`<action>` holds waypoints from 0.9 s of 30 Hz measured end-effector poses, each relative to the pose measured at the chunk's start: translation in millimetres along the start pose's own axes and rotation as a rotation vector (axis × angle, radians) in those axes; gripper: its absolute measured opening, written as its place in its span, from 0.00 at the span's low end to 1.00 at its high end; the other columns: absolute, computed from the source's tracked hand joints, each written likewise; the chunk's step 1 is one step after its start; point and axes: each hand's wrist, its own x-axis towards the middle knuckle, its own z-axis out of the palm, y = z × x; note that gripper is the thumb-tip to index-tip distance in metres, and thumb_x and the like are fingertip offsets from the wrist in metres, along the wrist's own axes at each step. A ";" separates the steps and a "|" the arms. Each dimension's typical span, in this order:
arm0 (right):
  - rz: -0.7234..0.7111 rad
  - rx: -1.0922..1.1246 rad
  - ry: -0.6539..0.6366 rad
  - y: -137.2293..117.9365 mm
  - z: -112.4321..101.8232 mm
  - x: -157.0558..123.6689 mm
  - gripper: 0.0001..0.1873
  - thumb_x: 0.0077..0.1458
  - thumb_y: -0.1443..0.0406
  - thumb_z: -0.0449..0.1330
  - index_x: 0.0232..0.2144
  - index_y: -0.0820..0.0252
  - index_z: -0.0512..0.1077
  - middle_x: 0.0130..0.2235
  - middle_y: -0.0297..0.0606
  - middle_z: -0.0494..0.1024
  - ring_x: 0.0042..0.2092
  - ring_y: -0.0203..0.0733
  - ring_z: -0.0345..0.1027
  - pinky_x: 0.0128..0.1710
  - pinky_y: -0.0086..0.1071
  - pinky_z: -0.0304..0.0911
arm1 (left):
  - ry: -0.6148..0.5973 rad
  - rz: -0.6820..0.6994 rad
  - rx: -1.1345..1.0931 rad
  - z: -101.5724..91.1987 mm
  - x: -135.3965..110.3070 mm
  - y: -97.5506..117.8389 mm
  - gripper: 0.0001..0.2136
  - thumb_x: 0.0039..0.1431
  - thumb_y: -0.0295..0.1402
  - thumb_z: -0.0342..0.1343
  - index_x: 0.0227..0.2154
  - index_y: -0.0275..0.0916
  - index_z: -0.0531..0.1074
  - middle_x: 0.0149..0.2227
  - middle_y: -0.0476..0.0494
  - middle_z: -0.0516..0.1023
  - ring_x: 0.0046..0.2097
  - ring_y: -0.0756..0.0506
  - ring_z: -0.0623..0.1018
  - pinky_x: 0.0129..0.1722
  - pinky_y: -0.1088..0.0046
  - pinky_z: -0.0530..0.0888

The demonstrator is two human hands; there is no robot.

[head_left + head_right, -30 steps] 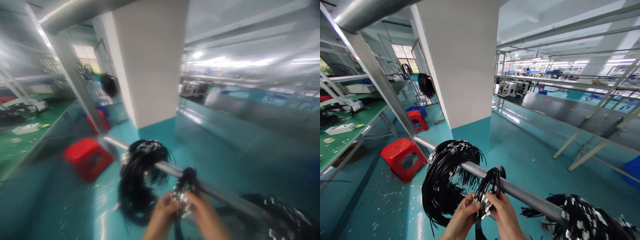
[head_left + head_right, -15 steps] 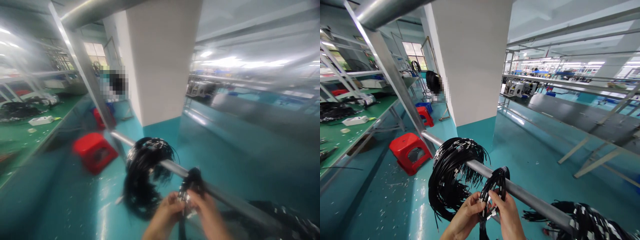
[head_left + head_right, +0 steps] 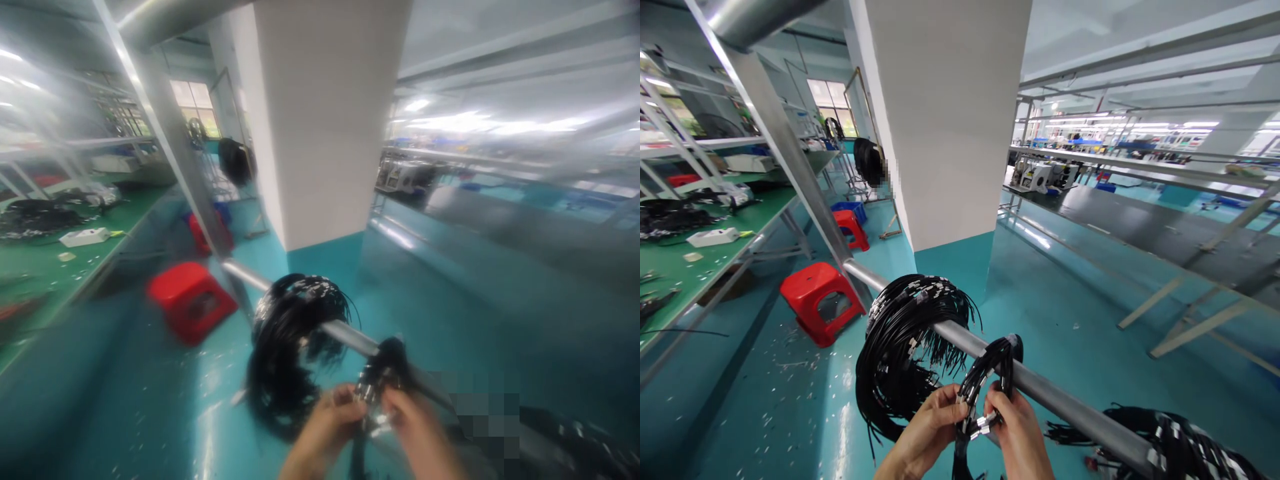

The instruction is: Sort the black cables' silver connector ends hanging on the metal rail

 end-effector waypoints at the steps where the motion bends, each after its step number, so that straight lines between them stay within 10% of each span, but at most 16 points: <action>1: -0.002 -0.017 0.002 -0.5 0.4 0.0 0.11 0.37 0.57 0.64 0.18 0.59 0.72 0.20 0.33 0.67 0.25 0.38 0.57 0.25 0.32 0.56 | 0.000 -0.001 0.001 0.9 -0.6 0.2 0.07 0.41 0.26 0.62 0.27 0.33 0.73 0.25 0.44 0.75 0.26 0.50 0.71 0.29 0.74 0.64; 27: 0.102 0.076 -0.019 -7.5 9.4 -4.8 0.10 0.38 0.57 0.63 0.21 0.57 0.77 0.24 0.37 0.75 0.29 0.43 0.64 0.28 0.34 0.62 | -0.005 0.019 -0.034 2.9 0.1 -3.6 0.09 0.43 0.25 0.61 0.30 0.33 0.71 0.29 0.42 0.75 0.30 0.48 0.72 0.32 0.73 0.65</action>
